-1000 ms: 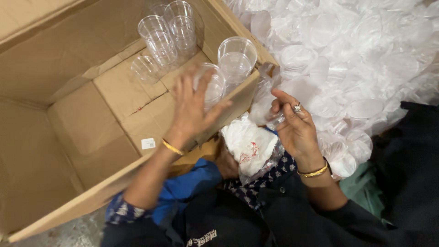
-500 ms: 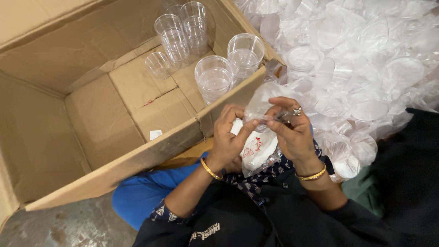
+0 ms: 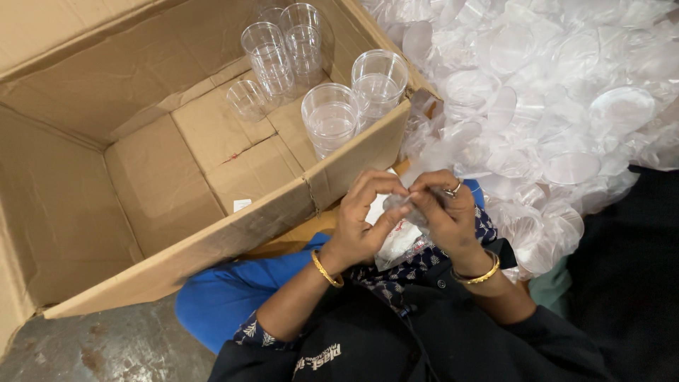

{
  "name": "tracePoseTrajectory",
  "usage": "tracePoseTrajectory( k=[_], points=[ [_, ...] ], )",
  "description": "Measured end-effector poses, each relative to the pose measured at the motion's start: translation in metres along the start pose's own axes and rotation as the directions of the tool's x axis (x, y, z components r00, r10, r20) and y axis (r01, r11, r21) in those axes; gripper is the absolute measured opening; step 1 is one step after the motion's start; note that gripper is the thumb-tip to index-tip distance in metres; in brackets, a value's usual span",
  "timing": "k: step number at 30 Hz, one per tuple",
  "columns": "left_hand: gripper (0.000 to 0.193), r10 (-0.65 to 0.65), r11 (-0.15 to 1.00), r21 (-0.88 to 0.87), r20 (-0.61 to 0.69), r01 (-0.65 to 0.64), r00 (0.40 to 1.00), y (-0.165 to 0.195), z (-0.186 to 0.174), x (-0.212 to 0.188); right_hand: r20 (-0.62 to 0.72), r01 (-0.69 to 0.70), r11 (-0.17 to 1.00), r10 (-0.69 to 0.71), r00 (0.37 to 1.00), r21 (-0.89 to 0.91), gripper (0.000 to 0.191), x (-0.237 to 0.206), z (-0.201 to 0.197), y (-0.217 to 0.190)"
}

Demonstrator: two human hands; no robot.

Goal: The person sits on the floor and packs clear plastic cups into thin plastic bags, twisting the bags closed, and places the bagged cups into a large cardboard box. They repeatedly take cups from the box, bag them one at a time, and set the filled bags back into the box.

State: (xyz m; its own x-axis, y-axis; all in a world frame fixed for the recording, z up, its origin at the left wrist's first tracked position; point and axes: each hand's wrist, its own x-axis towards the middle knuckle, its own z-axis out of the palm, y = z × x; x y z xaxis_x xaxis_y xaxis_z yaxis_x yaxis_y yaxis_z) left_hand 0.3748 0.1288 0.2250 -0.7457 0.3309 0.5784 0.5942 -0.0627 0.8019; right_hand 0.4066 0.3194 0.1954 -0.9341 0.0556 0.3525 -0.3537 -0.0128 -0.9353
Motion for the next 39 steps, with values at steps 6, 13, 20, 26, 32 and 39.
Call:
tracePoseTrajectory(
  k=[6, 13, 20, 26, 32, 39],
  points=[
    [0.015, -0.056, 0.88, -0.469, 0.062, 0.078, 0.997, -0.012, 0.009, -0.015, 0.04, 0.017, 0.982, -0.01, 0.999, -0.188, 0.016, 0.003, 0.002, -0.009],
    [0.021, -0.351, 0.426, -0.816, 0.249, 0.391, 0.903, -0.039, 0.01, -0.028, 0.081, 0.154, 0.963, -0.176, 0.981, 0.223, 0.032, 0.009, 0.011, -0.023],
    [0.018, -0.262, 0.801, -0.375, 0.482, 0.466, 0.836, -0.024, 0.001, -0.016, 0.234, 0.14, 0.976, -0.098, 0.967, -0.168, 0.028, -0.002, -0.005, -0.032],
    [0.016, 0.022, 0.892, -0.434, 0.323, 0.128, 0.946, -0.008, -0.024, -0.002, 0.247, 0.088, 0.888, 0.03, 0.969, -0.452, 0.027, 0.006, -0.013, -0.034],
    [0.017, -0.195, 0.617, -0.655, 0.411, 0.437, 0.891, -0.004, -0.033, -0.015, 0.543, 0.184, 0.971, -0.072, 0.836, -0.154, 0.029, 0.018, -0.038, -0.031],
    [0.012, -0.047, 0.922, -0.327, 0.434, 0.206, 0.9, 0.0, -0.038, -0.015, 0.49, -0.13, 0.853, -0.16, 0.857, 0.505, 0.043, 0.007, -0.055, -0.015]
  ],
)
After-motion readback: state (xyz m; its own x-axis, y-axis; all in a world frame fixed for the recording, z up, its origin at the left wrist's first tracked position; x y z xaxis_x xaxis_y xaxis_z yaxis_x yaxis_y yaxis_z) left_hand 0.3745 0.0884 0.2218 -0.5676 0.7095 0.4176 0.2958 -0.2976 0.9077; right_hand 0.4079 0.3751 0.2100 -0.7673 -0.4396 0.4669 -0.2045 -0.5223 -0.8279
